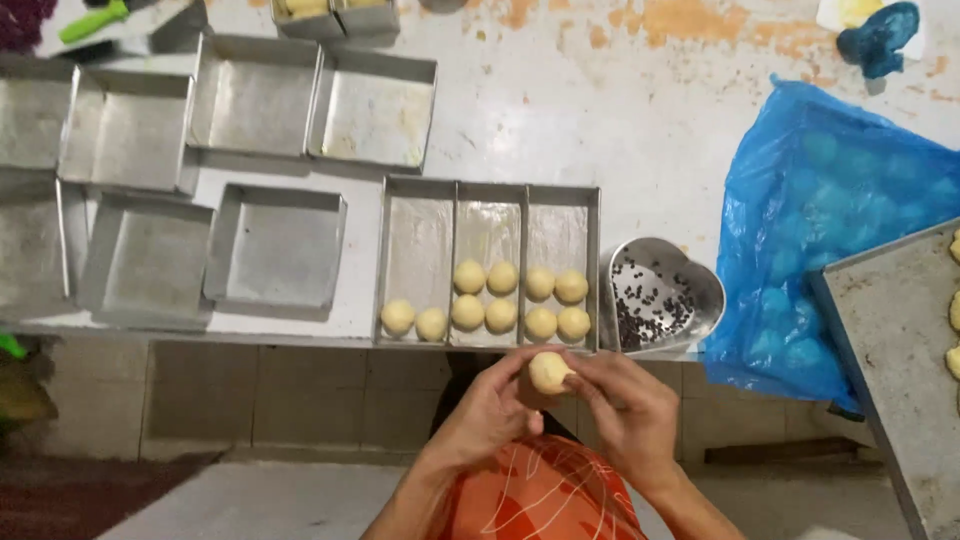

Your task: The person is filling pre-portioned dough balls with a dark filling, sealing them, and arranging them in various metal baking pans, occasionally wiping the pans with a cloth.

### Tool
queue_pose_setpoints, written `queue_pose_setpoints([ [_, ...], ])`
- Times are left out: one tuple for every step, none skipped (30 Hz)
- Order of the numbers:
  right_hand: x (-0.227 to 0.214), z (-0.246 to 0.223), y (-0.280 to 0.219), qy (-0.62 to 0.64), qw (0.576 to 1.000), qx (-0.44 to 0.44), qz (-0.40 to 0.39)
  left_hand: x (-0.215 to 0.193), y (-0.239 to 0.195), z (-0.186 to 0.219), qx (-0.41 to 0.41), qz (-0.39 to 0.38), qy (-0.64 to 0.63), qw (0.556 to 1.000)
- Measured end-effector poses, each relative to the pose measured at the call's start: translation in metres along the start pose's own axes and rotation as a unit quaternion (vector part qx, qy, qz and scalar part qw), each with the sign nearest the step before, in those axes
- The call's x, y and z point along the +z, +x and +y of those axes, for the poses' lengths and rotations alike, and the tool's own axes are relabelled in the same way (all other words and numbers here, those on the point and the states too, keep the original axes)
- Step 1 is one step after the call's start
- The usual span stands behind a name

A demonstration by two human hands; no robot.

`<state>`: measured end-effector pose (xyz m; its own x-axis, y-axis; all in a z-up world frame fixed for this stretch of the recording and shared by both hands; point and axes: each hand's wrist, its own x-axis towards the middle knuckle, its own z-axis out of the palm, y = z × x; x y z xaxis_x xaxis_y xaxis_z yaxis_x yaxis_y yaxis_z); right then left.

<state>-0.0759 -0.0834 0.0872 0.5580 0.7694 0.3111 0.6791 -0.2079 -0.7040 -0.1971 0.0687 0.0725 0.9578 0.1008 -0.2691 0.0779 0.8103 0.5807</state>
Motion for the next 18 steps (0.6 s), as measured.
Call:
queue_pose_setpoints([
  [-0.003,-0.003,-0.002,0.101,0.989,0.109,-0.006,0.002,-0.002,-0.006,0.046,0.030,0.086,0.995],
  [-0.007,-0.004,-0.003,0.198,0.956,0.215,-0.012,0.004,-0.003,-0.011,0.092,0.060,0.172,0.979],
  [-0.008,0.006,-0.007,0.198,0.956,0.215,-0.016,0.004,-0.001,-0.016,0.093,0.063,0.170,0.979],
  [-0.008,0.013,-0.013,0.230,0.940,0.243,-0.072,0.005,-0.003,-0.023,0.076,0.083,0.148,0.983],
  [-0.009,0.018,-0.020,0.262,0.918,0.269,-0.128,0.006,-0.006,-0.029,0.058,0.102,0.126,0.985],
  [-0.015,0.017,-0.015,0.264,0.917,0.269,-0.134,0.004,-0.009,-0.035,0.060,0.108,0.125,0.984],
  [-0.022,0.014,-0.010,0.228,0.942,0.179,-0.168,0.002,-0.012,-0.040,0.040,0.075,0.068,0.994],
  [-0.028,0.013,-0.001,0.190,0.958,0.081,-0.198,-0.001,-0.013,-0.043,0.025,0.040,0.014,0.999],
  [-0.031,0.013,0.003,0.192,0.958,0.074,-0.202,0.000,-0.011,-0.048,0.033,0.043,0.016,0.998],
  [-0.034,0.010,0.003,0.212,0.958,0.036,-0.192,0.000,-0.012,-0.053,0.043,0.042,-0.024,0.998],
  [-0.037,0.008,0.004,0.232,0.956,-0.002,-0.181,0.000,-0.013,-0.059,0.053,0.040,-0.065,0.996],
  [-0.038,0.011,0.000,0.234,0.955,-0.006,-0.180,0.004,-0.013,-0.057,0.055,0.041,-0.062,0.996],
  [-0.040,0.014,-0.003,0.185,0.965,-0.066,-0.174,0.009,-0.012,-0.054,0.052,0.065,-0.083,0.993],
  [-0.042,0.016,-0.006,0.134,0.969,-0.125,-0.165,0.014,-0.011,-0.051,0.047,0.087,-0.106,0.989],
  [-0.043,0.012,-0.010,0.134,0.969,-0.127,-0.163,0.022,-0.017,-0.046,0.048,0.086,-0.103,0.990],
  [-0.044,0.009,-0.012,0.128,0.980,-0.103,-0.114,0.030,-0.018,-0.041,0.030,0.058,-0.034,0.997],
  [-0.045,0.006,-0.013,0.122,0.987,-0.079,-0.064,0.037,-0.020,-0.035,0.013,0.031,0.035,0.999],
  [-0.045,0.002,-0.014,0.120,0.987,-0.082,-0.062,0.040,-0.018,-0.034,0.014,0.029,0.037,0.999],
])
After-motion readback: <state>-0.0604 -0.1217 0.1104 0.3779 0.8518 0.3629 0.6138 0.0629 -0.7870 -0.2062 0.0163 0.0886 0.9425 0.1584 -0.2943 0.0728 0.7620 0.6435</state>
